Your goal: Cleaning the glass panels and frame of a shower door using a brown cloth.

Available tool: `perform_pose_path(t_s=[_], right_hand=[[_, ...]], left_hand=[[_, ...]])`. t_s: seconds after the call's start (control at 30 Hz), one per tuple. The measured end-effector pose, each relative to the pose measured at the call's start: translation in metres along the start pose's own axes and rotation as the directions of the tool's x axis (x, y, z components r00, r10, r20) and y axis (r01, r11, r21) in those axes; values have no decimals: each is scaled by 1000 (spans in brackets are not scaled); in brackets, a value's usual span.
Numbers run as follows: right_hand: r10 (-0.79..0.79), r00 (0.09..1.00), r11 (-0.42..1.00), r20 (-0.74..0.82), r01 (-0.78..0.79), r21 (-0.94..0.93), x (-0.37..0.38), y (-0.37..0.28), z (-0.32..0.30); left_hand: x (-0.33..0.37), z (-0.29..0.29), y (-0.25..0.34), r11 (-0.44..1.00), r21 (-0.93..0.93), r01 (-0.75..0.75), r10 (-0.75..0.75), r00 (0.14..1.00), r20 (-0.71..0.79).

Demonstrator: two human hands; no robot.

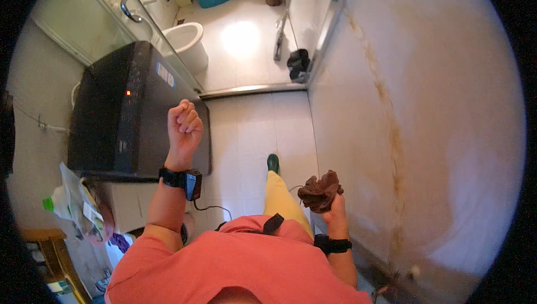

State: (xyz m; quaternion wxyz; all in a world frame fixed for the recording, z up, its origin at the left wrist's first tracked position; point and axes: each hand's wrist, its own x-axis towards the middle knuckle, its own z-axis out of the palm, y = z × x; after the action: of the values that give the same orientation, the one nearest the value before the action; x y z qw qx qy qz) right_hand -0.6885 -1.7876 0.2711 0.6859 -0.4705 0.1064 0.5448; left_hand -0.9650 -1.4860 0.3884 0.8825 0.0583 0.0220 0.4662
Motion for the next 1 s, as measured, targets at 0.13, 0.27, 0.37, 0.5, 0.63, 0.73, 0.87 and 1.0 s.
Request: perform_pose_path(t_s=[0.13,0.27,0.37,0.5,0.63,0.73,0.87,1.0], right_hand=[[12,1000,1000,9,-12,-26,76,-54,79],[-1,998,990,56,9,-140,154,-73,140],[32,992,989,124,-14,-147,202,-90,180],[41,998,989,56,-32,-144,278,-111,195],[-7,1000,992,17,9,-125,303,-132,235],[-6,1000,999,-24,5,-46,328,-145,254],[-53,997,998,-62,50,-49,372,-166,299],[-46,996,997,-76,41,-64,420,-182,343]], left_hand=[[94,-3,20,1000,-16,-1,1,1000,31],[171,-7,46,1000,5,-21,21,1000,10],[218,-18,61,998,50,-42,44,998,-33],[289,-39,91,991,106,-82,82,997,0],[351,-40,122,978,200,-56,76,993,-89],[410,-36,148,980,199,-1,21,995,-101],[493,-39,171,969,247,28,3,992,-127],[572,-64,190,957,284,59,-32,994,-101]])
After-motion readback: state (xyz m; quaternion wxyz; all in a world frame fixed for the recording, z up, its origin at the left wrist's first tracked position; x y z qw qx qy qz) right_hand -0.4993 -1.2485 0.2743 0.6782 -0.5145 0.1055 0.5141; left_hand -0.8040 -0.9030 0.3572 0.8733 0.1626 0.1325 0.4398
